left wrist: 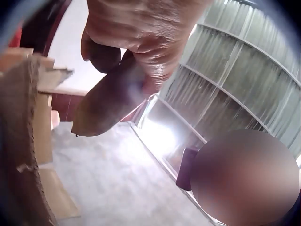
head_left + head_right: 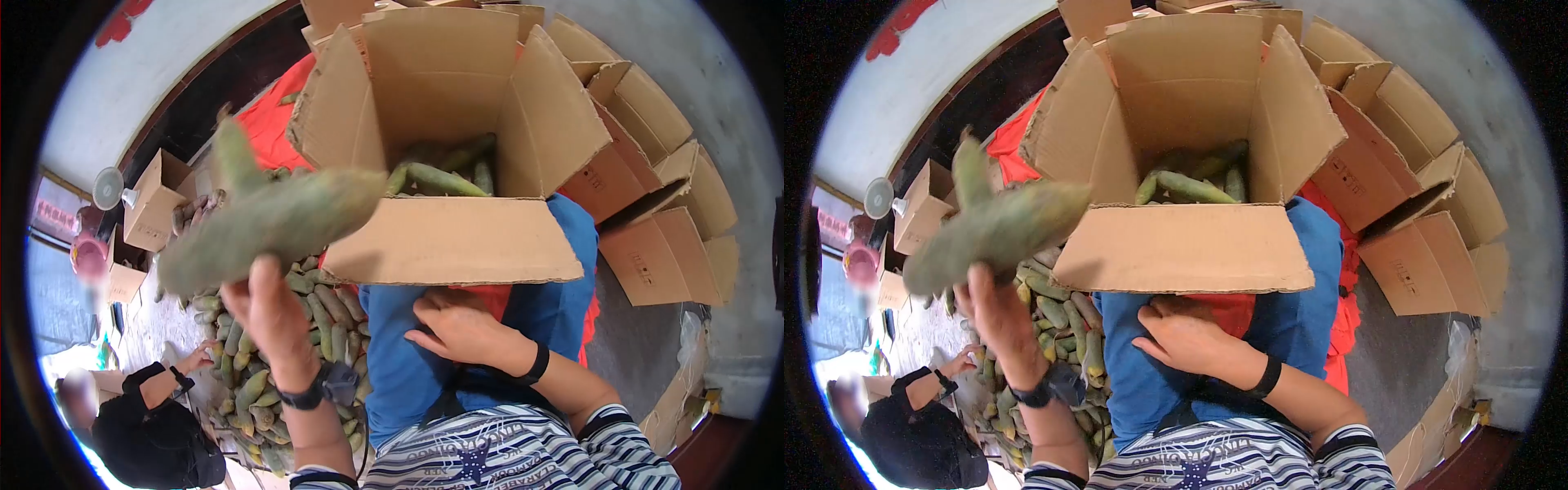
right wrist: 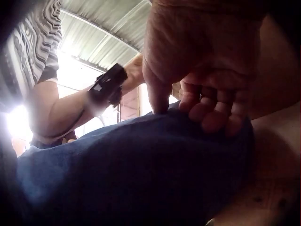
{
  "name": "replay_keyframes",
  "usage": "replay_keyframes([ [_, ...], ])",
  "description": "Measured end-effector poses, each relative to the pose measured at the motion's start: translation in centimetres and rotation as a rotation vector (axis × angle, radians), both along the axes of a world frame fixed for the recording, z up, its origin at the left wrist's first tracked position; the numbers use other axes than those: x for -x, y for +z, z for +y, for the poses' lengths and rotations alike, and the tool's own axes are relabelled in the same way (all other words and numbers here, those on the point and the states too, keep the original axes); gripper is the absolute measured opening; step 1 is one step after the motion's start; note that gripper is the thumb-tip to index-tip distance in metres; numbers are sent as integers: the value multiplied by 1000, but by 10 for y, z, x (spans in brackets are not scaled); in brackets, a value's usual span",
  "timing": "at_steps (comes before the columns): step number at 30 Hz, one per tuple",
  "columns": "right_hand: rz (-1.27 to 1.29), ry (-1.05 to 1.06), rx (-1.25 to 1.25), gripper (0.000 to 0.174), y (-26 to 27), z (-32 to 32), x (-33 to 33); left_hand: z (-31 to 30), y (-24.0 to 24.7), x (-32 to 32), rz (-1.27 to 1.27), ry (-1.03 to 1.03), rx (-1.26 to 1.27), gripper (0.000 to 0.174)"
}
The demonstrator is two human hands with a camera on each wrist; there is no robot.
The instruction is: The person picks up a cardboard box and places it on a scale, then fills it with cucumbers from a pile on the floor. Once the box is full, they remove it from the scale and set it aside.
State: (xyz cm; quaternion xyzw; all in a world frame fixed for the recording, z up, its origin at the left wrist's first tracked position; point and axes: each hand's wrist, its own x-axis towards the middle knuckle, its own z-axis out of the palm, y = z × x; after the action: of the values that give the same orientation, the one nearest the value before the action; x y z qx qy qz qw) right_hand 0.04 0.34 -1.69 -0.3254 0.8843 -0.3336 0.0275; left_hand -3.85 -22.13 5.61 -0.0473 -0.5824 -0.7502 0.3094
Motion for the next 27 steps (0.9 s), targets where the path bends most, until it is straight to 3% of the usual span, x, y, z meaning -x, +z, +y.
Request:
replay_keyframes([
  [3, 16, -23, 10, 35, 0, 3, -1, 50, 17, 42, -144, -117, 234, 40],
  [6, -37, 8, -3, 35, 0, 8, -2, 67, 3, 72, -242, -188, 412, 46],
  [7, 10, 16, 10, 35, 0, 9, -2, 68, -2, 67, -289, -71, 578, 48],
  [8, 10, 7, 11, 35, -1, 10, -3, 68, -3, 61, -287, -80, 580, 48],
  [10, -51, 22, 41, 34, -6, 12, -6, 64, -1, 44, -175, 24, 1155, 48],
  [16, -120, 39, 87, 34, -6, 12, -7, 52, -11, -10, -231, 58, 1160, 42],
  [18, -148, 49, 86, 35, -7, 14, -5, 46, -25, -26, -172, 250, 1093, 36],
  [20, -69, 51, 99, 35, -14, 14, -4, 38, -39, -40, -127, 294, 951, 35],
  [22, -131, 16, 120, 34, -18, 13, -7, 20, -64, -48, -209, 289, 870, 35],
  [27, -174, -1, 4, 35, -5, 7, -8, -30, -138, -71, -520, 239, 1010, 29],
])
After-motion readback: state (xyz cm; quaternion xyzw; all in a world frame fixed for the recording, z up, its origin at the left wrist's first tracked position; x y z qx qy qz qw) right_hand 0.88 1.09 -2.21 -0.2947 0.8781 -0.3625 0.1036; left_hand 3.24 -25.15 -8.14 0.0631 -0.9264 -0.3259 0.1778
